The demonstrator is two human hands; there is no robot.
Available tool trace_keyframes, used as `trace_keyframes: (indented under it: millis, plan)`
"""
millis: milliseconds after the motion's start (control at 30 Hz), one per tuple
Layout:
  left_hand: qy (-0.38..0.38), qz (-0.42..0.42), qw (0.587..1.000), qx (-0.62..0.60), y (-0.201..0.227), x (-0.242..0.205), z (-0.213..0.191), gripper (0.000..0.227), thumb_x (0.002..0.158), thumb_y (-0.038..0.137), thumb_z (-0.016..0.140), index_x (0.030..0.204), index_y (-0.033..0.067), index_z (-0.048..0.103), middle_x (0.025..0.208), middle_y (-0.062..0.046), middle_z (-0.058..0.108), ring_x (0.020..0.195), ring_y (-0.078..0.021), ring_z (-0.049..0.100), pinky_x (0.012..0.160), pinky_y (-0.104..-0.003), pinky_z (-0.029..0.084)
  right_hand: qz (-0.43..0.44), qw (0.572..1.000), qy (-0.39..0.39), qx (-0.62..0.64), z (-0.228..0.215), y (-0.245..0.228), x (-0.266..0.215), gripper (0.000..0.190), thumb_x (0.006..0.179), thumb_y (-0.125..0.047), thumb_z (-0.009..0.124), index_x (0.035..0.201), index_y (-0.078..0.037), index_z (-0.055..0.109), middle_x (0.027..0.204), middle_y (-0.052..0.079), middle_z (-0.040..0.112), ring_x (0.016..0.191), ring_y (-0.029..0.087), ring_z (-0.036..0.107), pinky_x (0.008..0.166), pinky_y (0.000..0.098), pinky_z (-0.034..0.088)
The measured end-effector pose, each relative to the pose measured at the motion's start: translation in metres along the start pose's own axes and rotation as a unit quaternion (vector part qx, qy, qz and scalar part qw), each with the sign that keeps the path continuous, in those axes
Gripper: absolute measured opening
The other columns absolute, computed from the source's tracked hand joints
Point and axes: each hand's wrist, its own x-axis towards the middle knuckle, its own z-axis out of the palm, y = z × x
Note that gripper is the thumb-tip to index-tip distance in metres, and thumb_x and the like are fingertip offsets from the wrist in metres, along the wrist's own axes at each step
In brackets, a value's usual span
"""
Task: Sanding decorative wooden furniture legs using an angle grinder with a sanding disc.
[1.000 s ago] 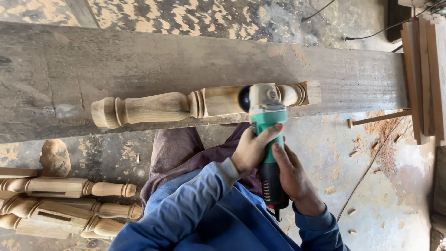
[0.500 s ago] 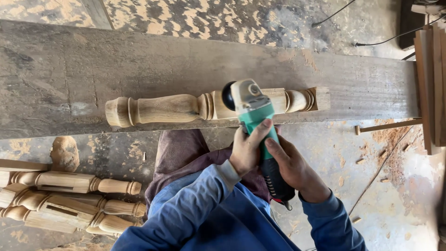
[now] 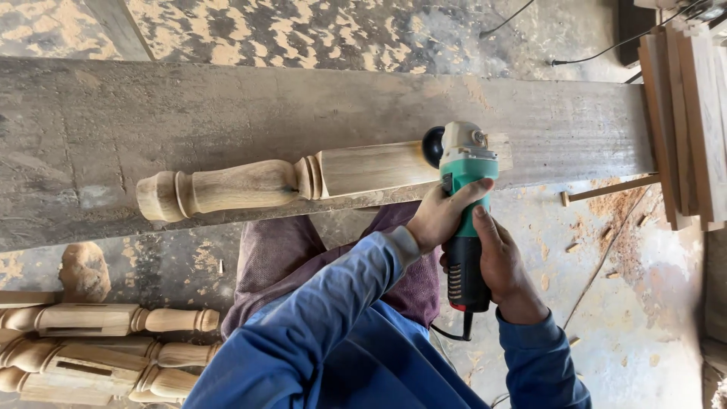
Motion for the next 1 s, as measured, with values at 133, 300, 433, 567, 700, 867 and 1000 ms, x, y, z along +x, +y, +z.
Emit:
trace_keyframes:
  millis: [133, 300, 433, 567, 700, 867, 1000]
  plan:
    - [-0.009, 0.001, 1.000, -0.026, -0.004, -0.007, -0.003, 0.041, 0.095, 0.040, 0.071, 0.105, -0.0004, 0.069, 0.092, -0.007, 0.069, 0.080, -0.0146, 0.065, 0.072, -0.031, 0.055, -0.012, 1.000, -0.004, 0.022, 0.002, 0.011, 0.003, 0.056, 0.100, -0.052, 0.048, 0.122, -0.002, 0.061, 0.082, 0.012, 0.070, 0.059, 0.022, 0.068, 0.052, 0.0349, 0.057]
    - [0.040, 0.021, 0.995, -0.094, 0.007, -0.038, -0.025, 0.041, 0.094, 0.038, 0.071, 0.110, 0.0002, 0.067, 0.094, -0.008, 0.069, 0.081, -0.0168, 0.066, 0.073, -0.032, 0.056, -0.040, 0.994, -0.089, 0.038, 0.022, 0.035, 0.009, 0.059, 0.104, -0.047, 0.055, 0.135, 0.003, 0.058, 0.100, 0.012, 0.069, 0.078, 0.017, 0.067, 0.066, 0.0304, 0.056]
    - [0.074, 0.028, 0.993, -0.088, 0.029, -0.075, -0.037, 0.043, 0.094, 0.039, 0.069, 0.109, -0.0011, 0.066, 0.091, -0.011, 0.070, 0.079, -0.0216, 0.068, 0.073, -0.036, 0.057, -0.115, 0.968, -0.216, 0.057, 0.032, 0.023, -0.012, 0.062, 0.108, -0.038, 0.060, 0.153, 0.005, 0.049, 0.120, 0.008, 0.065, 0.101, 0.011, 0.065, 0.084, 0.0270, 0.055]
    - [0.121, 0.040, 0.985, -0.112, 0.029, -0.082, -0.040, 0.046, 0.095, 0.041, 0.066, 0.108, -0.0033, 0.063, 0.090, -0.014, 0.068, 0.083, -0.0291, 0.071, 0.078, -0.042, 0.060, -0.032, 0.952, -0.279, 0.121, 0.038, 0.012, -0.032, 0.070, 0.099, -0.032, 0.061, 0.159, -0.007, 0.034, 0.109, 0.009, 0.067, 0.083, 0.017, 0.068, 0.069, 0.0298, 0.056]
    - [0.078, 0.003, 0.991, -0.112, 0.026, -0.064, -0.034, 0.048, 0.096, 0.043, 0.065, 0.111, -0.0024, 0.061, 0.092, -0.015, 0.067, 0.086, -0.0315, 0.071, 0.079, -0.044, 0.059, -0.009, 0.958, -0.230, 0.174, 0.033, 0.017, -0.036, 0.070, 0.097, -0.031, 0.061, 0.159, -0.011, 0.034, 0.095, 0.011, 0.067, 0.072, 0.019, 0.070, 0.062, 0.0307, 0.058]
    - [0.031, -0.035, 0.997, -0.066, 0.027, -0.040, -0.021, 0.051, 0.097, 0.046, 0.063, 0.111, -0.0019, 0.059, 0.091, -0.016, 0.065, 0.085, -0.0329, 0.070, 0.078, -0.044, 0.058, -0.020, 0.964, -0.158, 0.211, 0.029, 0.020, -0.035, 0.068, 0.097, -0.032, 0.061, 0.156, -0.010, 0.039, 0.091, 0.011, 0.067, 0.070, 0.018, 0.069, 0.059, 0.0305, 0.057]
    - [-0.016, -0.056, 0.997, -0.043, 0.023, -0.025, -0.021, 0.053, 0.099, 0.049, 0.061, 0.112, -0.0016, 0.057, 0.089, -0.015, 0.063, 0.086, -0.0323, 0.068, 0.082, -0.044, 0.056, -0.045, 0.969, -0.096, 0.223, 0.032, 0.043, -0.022, 0.069, 0.096, -0.032, 0.065, 0.156, -0.007, 0.042, 0.101, 0.008, 0.066, 0.081, 0.015, 0.065, 0.068, 0.0285, 0.055]
